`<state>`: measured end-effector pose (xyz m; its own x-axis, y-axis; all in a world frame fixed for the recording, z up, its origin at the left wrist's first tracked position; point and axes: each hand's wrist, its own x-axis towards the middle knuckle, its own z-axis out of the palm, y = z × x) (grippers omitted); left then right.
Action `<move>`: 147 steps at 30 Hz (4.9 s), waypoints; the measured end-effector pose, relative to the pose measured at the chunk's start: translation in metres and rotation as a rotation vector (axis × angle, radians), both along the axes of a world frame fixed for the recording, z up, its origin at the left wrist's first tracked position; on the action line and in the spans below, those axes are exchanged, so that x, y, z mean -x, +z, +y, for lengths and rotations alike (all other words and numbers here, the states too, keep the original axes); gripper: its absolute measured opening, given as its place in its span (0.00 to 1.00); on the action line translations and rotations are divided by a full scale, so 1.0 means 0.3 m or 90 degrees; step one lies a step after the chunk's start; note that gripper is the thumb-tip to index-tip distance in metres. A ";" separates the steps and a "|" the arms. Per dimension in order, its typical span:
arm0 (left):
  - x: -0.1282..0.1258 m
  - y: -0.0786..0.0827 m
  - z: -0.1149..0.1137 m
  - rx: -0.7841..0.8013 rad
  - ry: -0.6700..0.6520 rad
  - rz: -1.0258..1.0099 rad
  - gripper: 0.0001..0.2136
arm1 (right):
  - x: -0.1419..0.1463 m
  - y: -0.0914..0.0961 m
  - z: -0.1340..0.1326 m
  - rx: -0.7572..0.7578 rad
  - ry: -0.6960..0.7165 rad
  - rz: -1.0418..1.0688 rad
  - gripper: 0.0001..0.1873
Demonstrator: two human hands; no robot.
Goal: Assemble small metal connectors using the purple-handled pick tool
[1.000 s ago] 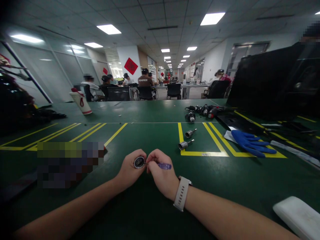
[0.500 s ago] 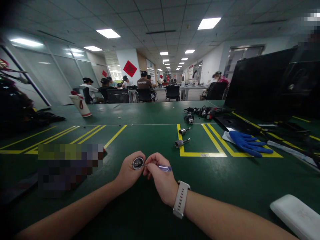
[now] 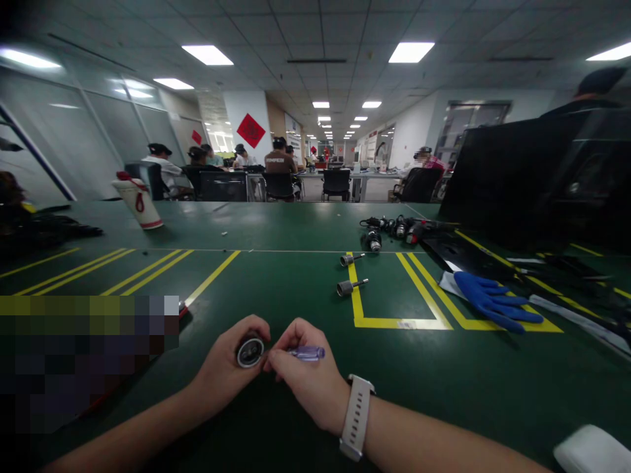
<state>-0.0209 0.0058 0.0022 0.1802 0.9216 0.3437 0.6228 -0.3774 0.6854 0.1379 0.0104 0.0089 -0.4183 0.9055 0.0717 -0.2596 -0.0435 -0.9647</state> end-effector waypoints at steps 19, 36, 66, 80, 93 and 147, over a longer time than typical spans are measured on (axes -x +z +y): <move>0.004 -0.007 0.014 -0.008 -0.049 0.060 0.04 | -0.010 -0.018 0.040 -0.034 0.082 -0.064 0.08; 0.015 -0.016 0.009 -0.012 -0.026 0.066 0.05 | -0.013 -0.024 0.008 -0.085 0.018 -0.083 0.06; 0.010 -0.008 0.006 -0.021 -0.038 -0.020 0.07 | -0.021 -0.044 -0.018 -0.065 0.066 0.028 0.05; 0.012 -0.015 0.003 -0.038 -0.042 0.012 0.08 | -0.033 -0.038 -0.029 -0.203 0.023 -0.084 0.06; 0.014 -0.011 0.004 -0.025 -0.042 -0.003 0.07 | -0.025 -0.058 -0.013 -0.062 0.042 0.031 0.06; 0.014 -0.014 0.000 -0.025 -0.056 0.052 0.06 | -0.024 -0.044 -0.017 -0.140 0.054 -0.052 0.10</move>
<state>-0.0250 0.0058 -0.0020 0.2880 0.8871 0.3606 0.6395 -0.4585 0.6171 0.1450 0.0054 -0.0043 -0.5052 0.8329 0.2262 -0.1841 0.1521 -0.9711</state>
